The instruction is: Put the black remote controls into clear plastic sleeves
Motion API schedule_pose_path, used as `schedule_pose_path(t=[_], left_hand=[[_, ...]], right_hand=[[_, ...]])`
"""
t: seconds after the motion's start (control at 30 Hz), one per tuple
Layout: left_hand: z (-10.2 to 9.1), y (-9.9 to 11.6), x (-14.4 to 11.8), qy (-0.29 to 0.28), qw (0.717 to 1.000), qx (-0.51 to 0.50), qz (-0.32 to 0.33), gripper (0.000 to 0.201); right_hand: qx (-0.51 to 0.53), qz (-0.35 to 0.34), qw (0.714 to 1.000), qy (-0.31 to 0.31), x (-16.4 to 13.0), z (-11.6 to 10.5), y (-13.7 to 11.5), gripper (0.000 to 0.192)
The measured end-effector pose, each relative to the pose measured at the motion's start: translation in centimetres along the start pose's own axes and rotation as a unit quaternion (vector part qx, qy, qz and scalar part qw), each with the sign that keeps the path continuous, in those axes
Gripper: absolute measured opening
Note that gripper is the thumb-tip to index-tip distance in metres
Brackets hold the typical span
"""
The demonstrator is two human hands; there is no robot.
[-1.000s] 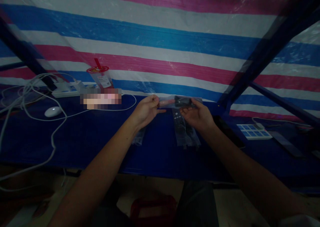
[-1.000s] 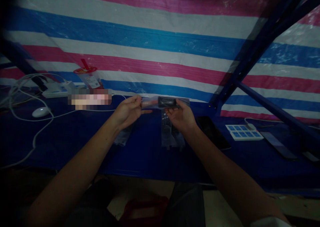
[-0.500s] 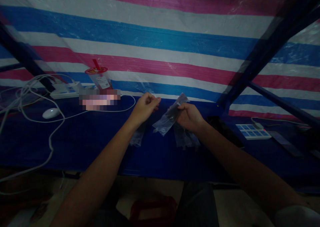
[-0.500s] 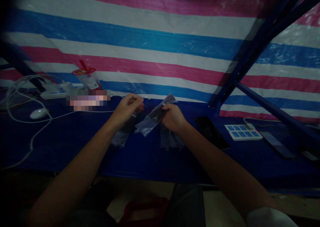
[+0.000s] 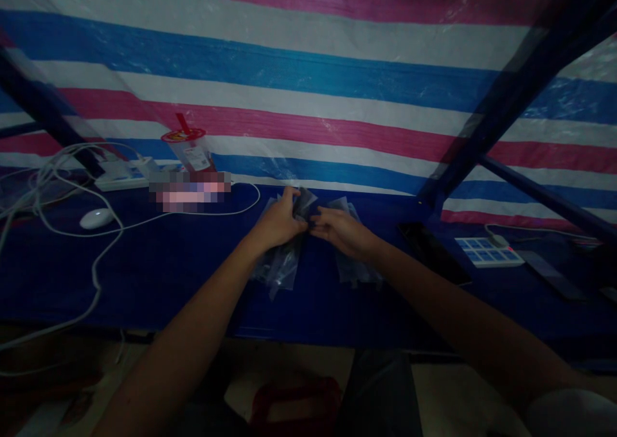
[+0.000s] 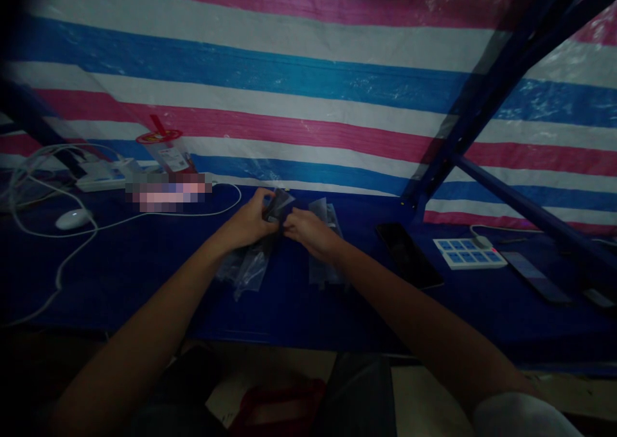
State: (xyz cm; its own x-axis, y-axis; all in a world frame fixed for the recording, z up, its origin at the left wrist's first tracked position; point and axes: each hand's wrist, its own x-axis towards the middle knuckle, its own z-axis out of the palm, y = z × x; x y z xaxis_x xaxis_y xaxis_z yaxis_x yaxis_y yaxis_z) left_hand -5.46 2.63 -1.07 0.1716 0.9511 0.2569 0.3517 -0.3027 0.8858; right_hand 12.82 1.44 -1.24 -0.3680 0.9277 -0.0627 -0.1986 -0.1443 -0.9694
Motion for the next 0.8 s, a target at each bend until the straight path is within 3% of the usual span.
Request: schedule_pose_path(t=[0.13,0.23,0.37,0.43,0.6,0.73,0.8], left_hand=[[0.8,-0.4,-0.4,0.017,0.978,0.204,0.035,0.061],[1.4,0.3,-1.0,-0.009,0.931,0.364,0.018,0.061],[2.0,1.5,-1.5,-0.038,0.847,0.530,-0.008,0.047],[2.0,1.8,-1.6,-0.026,0.821,0.571,-0.010,0.043],[1.2,2.2,-1.7,-0.019,0.811,0.585,-0.021,0.044],[1.9,3.7,-1.9,-0.022,0.814,0.579,0.051,0.036],[3.2,4.7,-1.9,-0.045,0.836,0.541,0.087,0.031]], right_hand=[[-0.142,-0.124,0.975,0.118,-0.2,-3.4,-0.2,0.033],[-0.234,-0.213,0.932,0.176,-1.1,-6.0,-0.2,0.027],[-0.380,-0.219,0.878,0.195,-2.4,-8.4,0.5,0.027],[-0.430,-0.220,0.854,0.195,-2.6,-8.9,1.0,0.027],[-0.497,-0.237,0.816,0.179,-2.7,-8.7,1.9,0.025],[-0.517,-0.244,0.804,0.164,-2.9,-8.4,2.2,0.021],[-0.517,-0.243,0.803,0.168,-2.9,-8.4,2.2,0.021]])
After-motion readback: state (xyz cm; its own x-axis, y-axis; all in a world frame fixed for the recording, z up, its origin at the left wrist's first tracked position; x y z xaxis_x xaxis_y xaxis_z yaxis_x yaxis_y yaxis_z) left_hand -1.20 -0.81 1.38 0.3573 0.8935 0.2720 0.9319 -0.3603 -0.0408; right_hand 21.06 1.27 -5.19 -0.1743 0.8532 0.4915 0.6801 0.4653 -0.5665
